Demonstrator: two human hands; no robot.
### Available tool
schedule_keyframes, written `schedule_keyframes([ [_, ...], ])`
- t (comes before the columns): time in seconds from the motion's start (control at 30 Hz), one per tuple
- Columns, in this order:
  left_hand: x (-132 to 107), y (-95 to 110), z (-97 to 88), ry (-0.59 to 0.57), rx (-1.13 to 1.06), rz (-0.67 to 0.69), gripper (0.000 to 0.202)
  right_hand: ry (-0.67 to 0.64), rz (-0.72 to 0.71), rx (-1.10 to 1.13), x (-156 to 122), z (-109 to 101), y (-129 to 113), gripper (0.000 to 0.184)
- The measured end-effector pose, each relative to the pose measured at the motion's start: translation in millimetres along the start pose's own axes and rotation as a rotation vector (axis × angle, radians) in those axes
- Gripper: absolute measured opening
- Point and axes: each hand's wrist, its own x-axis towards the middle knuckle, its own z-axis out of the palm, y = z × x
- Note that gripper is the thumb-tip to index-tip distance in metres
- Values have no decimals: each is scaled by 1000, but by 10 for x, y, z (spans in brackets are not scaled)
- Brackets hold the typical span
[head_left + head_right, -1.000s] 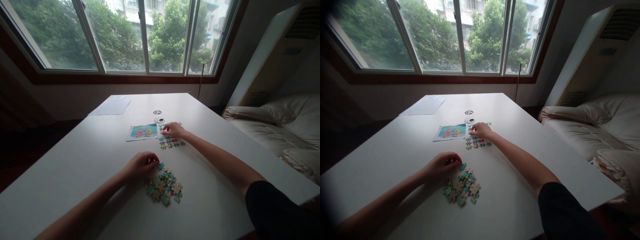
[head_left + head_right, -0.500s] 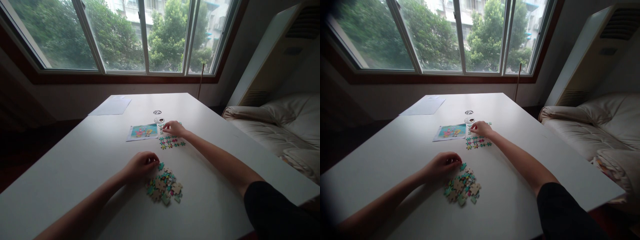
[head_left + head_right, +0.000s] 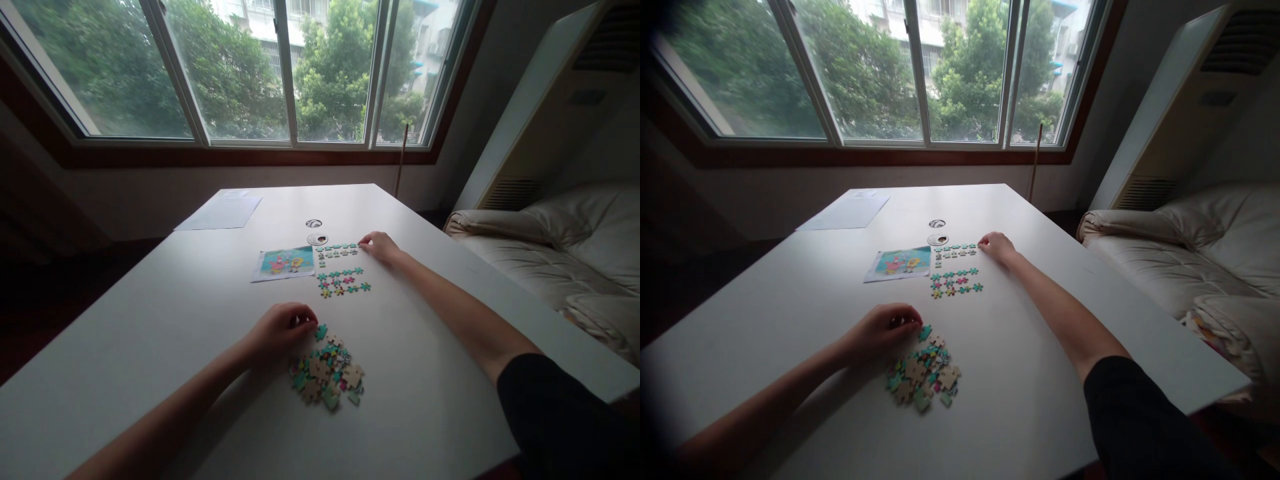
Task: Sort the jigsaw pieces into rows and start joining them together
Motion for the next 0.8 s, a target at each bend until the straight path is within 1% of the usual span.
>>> schedule_keyframes([
  [0.2,-21,18,7,7,0,2,18,-6,3,-33,-67,-57,-29,16],
  [0.5,-14,25,-5,5,2,6,18,-56,-85,-5,-316,-160,-174,12],
  [0.63,-12,24,-1,5,-10,8,18,-74,-129,48,-308,-124,-280,13],
  [0.8,-14,23,7,8,-9,-3,19,-76,-178,103,-243,-22,-456,15],
])
